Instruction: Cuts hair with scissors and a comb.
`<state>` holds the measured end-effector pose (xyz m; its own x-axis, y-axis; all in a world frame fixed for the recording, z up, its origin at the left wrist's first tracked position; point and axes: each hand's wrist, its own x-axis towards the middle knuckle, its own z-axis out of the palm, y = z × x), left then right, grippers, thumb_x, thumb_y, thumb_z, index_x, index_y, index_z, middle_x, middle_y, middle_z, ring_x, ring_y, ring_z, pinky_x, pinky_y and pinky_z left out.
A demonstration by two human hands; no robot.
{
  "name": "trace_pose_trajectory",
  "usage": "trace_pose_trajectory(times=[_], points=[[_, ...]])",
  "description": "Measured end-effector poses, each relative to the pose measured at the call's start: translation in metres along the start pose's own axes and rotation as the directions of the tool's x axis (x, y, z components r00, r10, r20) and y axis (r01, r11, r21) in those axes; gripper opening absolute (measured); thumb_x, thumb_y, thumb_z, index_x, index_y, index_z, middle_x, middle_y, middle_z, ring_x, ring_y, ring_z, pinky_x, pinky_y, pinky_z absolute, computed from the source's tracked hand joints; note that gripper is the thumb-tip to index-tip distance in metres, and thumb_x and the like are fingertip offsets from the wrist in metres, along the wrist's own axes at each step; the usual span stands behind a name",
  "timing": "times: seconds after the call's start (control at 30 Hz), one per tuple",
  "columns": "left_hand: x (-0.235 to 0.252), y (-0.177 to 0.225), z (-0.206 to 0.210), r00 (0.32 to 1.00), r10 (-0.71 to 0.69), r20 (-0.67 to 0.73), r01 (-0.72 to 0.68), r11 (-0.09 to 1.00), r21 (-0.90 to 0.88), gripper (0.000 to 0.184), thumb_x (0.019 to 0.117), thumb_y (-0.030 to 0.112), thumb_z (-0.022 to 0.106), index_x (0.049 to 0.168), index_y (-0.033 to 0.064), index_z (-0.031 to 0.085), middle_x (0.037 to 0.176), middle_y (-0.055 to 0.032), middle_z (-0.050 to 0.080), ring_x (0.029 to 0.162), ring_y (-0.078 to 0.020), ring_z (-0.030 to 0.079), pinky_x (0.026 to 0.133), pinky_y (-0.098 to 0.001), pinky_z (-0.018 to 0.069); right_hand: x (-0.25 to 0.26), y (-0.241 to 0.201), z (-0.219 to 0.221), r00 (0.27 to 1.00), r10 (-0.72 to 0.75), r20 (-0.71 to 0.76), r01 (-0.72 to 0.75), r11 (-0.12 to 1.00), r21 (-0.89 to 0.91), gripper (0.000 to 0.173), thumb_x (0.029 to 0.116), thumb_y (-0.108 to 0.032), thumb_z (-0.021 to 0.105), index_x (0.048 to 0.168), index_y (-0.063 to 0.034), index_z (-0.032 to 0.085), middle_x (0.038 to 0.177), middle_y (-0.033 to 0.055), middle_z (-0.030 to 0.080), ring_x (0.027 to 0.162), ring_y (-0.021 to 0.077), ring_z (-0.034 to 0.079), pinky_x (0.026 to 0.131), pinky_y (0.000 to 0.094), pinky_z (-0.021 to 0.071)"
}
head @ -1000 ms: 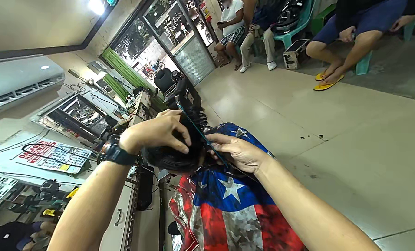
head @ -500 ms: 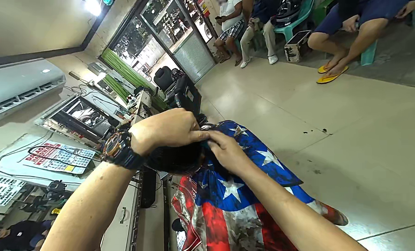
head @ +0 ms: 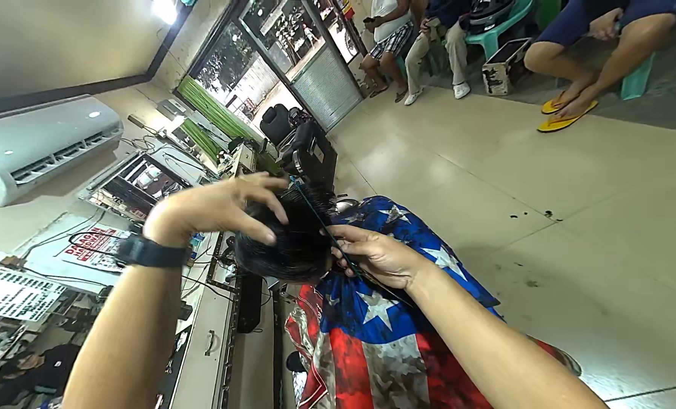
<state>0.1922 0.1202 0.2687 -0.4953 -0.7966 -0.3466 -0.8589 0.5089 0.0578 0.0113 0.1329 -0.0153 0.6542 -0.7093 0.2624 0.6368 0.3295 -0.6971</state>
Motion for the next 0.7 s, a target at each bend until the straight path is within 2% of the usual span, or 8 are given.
trace_pose_trajectory(times=[0.03, 0.07, 0.1, 0.13, 0.17, 0.2, 0.3, 0.7], points=[[0.006, 0.003, 0.013, 0.999, 0.011, 0.035, -0.013, 0.999, 0.043, 0.036, 0.0724, 0.059, 0.080, 0.097, 0.0323, 0.080, 0.151, -0.0025, 0.053, 0.150, -0.0293, 0.034, 0.118, -0.0570, 0.0340, 0.000, -0.002, -0.001, 1.000, -0.002, -0.006, 0.002, 1.000, -0.011, 0.037, 0.1044, -0.012, 0.051, 0.140, -0.0183, 0.059, 0.099, 0.0035, 0.063, 0.079, 0.0091, 0.060, 0.066, 0.0215, 0.0516], [0.015, 0.005, 0.025, 0.998, 0.048, 0.047, -0.051, 0.996, 0.076, 0.031, 0.0753, 0.055, 0.081, 0.095, 0.0304, 0.080, 0.141, -0.0069, 0.061, 0.146, -0.0320, 0.040, 0.117, -0.0579, 0.0345, -0.001, -0.003, -0.001, 1.000, -0.005, -0.011, 0.005, 1.000, -0.025, 0.036, 0.1046, -0.012, 0.051, 0.139, -0.0186, 0.059, 0.099, 0.0034, 0.063, 0.079, 0.0087, 0.060, 0.066, 0.0210, 0.0510], [0.024, 0.008, 0.033, 0.995, 0.093, 0.046, -0.098, 0.989, 0.109, 0.026, 0.0790, 0.051, 0.081, 0.092, 0.0296, 0.081, 0.124, -0.0048, 0.069, 0.133, -0.0274, 0.052, 0.112, -0.0542, 0.0402, -0.001, -0.005, -0.001, 1.000, -0.011, -0.014, 0.011, 0.999, -0.035, 0.036, 0.1047, -0.012, 0.050, 0.139, -0.0185, 0.060, 0.100, 0.0035, 0.063, 0.079, 0.0086, 0.059, 0.066, 0.0206, 0.0506], [0.032, 0.011, 0.037, 0.991, 0.125, 0.051, -0.130, 0.985, 0.117, 0.019, 0.0840, 0.046, 0.079, 0.093, 0.0294, 0.082, 0.106, 0.0027, 0.072, 0.115, -0.0171, 0.059, 0.101, -0.0455, 0.0456, -0.003, -0.006, -0.001, 1.000, -0.020, -0.019, 0.019, 0.999, -0.048, 0.035, 0.1047, -0.012, 0.050, 0.138, -0.0182, 0.060, 0.101, 0.0040, 0.064, 0.079, 0.0085, 0.060, 0.066, 0.0204, 0.0502], [0.038, 0.015, 0.037, 0.988, 0.139, 0.067, -0.146, 0.982, 0.118, 0.015, 0.0894, 0.041, 0.076, 0.096, 0.0299, 0.082, 0.098, 0.0100, 0.075, 0.103, -0.0063, 0.065, 0.094, -0.0361, 0.0505, -0.004, -0.008, -0.002, 0.999, -0.031, -0.028, 0.029, 0.998, -0.056, 0.035, 0.1048, -0.012, 0.051, 0.137, -0.0180, 0.061, 0.101, 0.0044, 0.065, 0.079, 0.0085, 0.060, 0.066, 0.0201, 0.0499], [0.043, 0.019, 0.036, 0.985, 0.150, 0.085, -0.158, 0.983, 0.094, 0.014, 0.0935, 0.037, 0.073, 0.098, 0.0281, 0.082, 0.093, 0.0123, 0.075, 0.094, -0.0005, 0.067, 0.087, -0.0301, 0.0544, -0.007, -0.010, -0.002, 0.998, -0.043, -0.034, 0.041, 0.997, -0.060, 0.035, 0.1047, -0.012, 0.051, 0.137, -0.0177, 0.061, 0.102, 0.0046, 0.065, 0.080, 0.0087, 0.060, 0.066, 0.0200, 0.0501], [0.046, 0.030, 0.032, 0.981, 0.152, 0.116, -0.158, 0.986, 0.045, 0.017, 0.0978, 0.033, 0.068, 0.099, 0.0235, 0.082, 0.085, 0.0107, 0.075, 0.080, 0.0021, 0.068, 0.074, -0.0250, 0.0558, -0.017, -0.015, -0.002, 0.996, -0.063, -0.061, 0.058, 0.995, -0.079, 0.034, 0.1044, -0.010, 0.050, 0.136, -0.0154, 0.062, 0.103, 0.0047, 0.066, 0.082, 0.0087, 0.061, 0.069, 0.0200, 0.0512], [0.046, 0.061, 0.032, 0.974, 0.144, 0.172, -0.168, 0.977, 0.134, 0.029, 0.0999, 0.041, 0.063, 0.087, 0.0220, 0.080, 0.066, 0.0107, 0.065, 0.061, 0.0006, 0.058, 0.057, -0.0247, 0.0476, -0.035, -0.011, -0.006, 0.993, -0.113, 0.012, 0.114, 0.992, -0.049, 0.034, 0.1043, -0.008, 0.047, 0.136, -0.0091, 0.058, 0.102, 0.0019, 0.065, 0.084, 0.0079, 0.062, 0.072, 0.0212, 0.0528]])
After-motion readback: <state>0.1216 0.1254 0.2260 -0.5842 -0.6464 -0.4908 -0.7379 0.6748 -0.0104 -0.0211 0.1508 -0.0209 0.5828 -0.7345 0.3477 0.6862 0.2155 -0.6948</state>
